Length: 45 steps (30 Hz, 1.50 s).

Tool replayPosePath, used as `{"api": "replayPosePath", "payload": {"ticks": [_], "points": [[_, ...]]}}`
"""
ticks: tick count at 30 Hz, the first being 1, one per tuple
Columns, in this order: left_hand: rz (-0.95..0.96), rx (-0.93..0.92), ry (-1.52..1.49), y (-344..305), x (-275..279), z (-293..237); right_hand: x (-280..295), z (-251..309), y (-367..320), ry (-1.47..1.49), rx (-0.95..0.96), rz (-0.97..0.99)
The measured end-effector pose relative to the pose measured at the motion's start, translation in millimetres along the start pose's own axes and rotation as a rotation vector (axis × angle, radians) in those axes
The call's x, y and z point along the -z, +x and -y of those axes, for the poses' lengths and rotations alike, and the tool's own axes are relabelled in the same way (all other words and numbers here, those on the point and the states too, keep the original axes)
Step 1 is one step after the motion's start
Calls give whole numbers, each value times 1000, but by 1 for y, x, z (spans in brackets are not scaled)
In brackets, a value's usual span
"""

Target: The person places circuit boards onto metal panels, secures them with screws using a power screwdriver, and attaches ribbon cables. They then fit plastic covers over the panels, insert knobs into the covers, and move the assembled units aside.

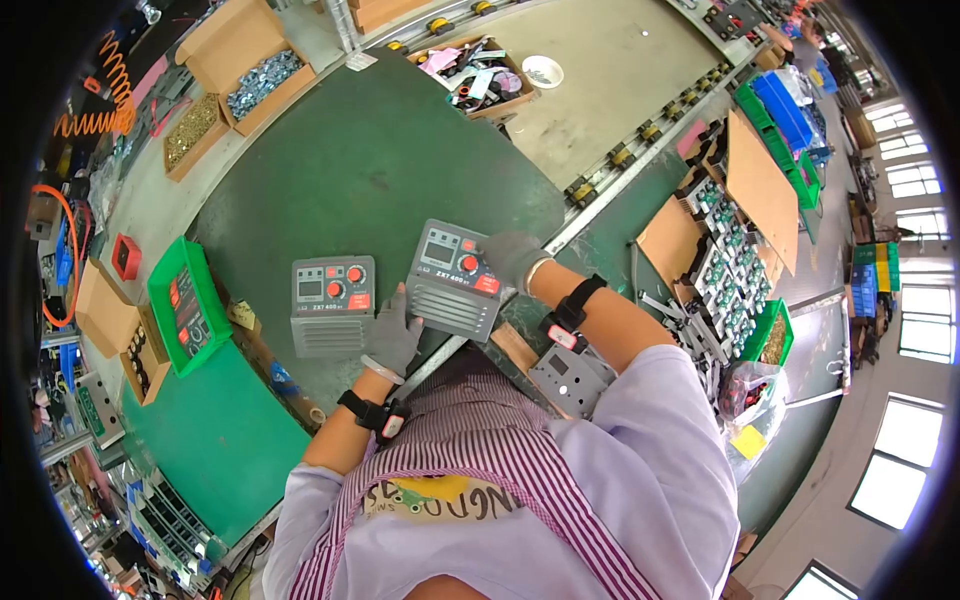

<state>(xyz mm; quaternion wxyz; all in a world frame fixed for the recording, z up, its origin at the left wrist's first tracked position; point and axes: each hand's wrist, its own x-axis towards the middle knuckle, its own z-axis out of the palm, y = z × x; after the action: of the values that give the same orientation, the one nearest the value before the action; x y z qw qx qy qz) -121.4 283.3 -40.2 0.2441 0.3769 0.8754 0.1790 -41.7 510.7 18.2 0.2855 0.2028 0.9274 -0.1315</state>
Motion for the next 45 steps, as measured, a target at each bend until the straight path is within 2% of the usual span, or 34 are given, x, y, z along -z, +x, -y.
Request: {"api": "replayPosePath", "payload": {"ticks": [5,6,7,8,10,11,13,14,15,16,17,18,20,21,24,25,27,28,30,31,34,36,37,40,41,44,45], "points": [[75,6,69,-2,14,-6,-5,-1,2,89,-1,-34],[-10,-116,130,-3,8,5,-13,-10,1,187,21,-128],[-125,-175,57,-9,17,14,-22,-20,-1,285,41,-221],[-238,-239,-14,-14,26,23,-18,-20,-9,384,-53,-259],[-347,-78,-51,-32,71,45,-17,-22,-25,518,-280,-331],[-399,-3,-75,-40,90,60,-24,-25,-33,667,-290,-250],[-410,173,-9,-42,95,112,-48,-21,-40,966,-387,25],[-423,259,18,-39,91,135,-84,-26,-33,1020,-297,-42],[-338,241,-85,-35,87,152,-111,-29,-25,1068,-200,-113],[-256,216,-186,-32,82,168,-76,3,-43,1254,-372,6],[-169,186,-284,-32,82,178,-80,5,-40,1294,-412,-23],[-151,191,-537,-34,83,181,-90,5,-38,1340,-460,-51],[-85,180,-1042,-34,81,182,-103,2,-42,1582,-417,-45],[-3,184,-1128,-39,98,174,-98,5,-45,1701,-391,-42],[-37,5,-1331,-63,140,132,-63,39,-57,2108,-209,-269],[-79,-23,-1075,-67,146,126,-52,44,-57,2114,-81,-196],[-158,-85,-546,-68,156,118,-22,76,-54,1986,-8,-300],[-164,-57,-421,-68,152,112,-11,92,-51,1920,34,-350],[-182,10,-172,-63,140,95,0,120,-39,1446,-17,-551],[-148,52,-128,-55,127,93,3,130,-32,1203,-36,-630],[-54,156,-72,-28,80,93,-23,145,7,683,79,-557],[-37,183,-123,-19,67,87,-46,156,31,579,28,-498],[-105,27,-189,-23,62,88,-54,162,41,530,5,-470],[-463,-97,-193,-47,85,104,-59,185,47,490,-78,-362],[-600,-95,-150,-47,84,132,-71,186,54,464,-64,-395],[-635,378,100,-67,82,177,-87,189,66,503,28,-534],[-518,365,42,-72,76,181,-89,189,67,531,62,-529]]}}
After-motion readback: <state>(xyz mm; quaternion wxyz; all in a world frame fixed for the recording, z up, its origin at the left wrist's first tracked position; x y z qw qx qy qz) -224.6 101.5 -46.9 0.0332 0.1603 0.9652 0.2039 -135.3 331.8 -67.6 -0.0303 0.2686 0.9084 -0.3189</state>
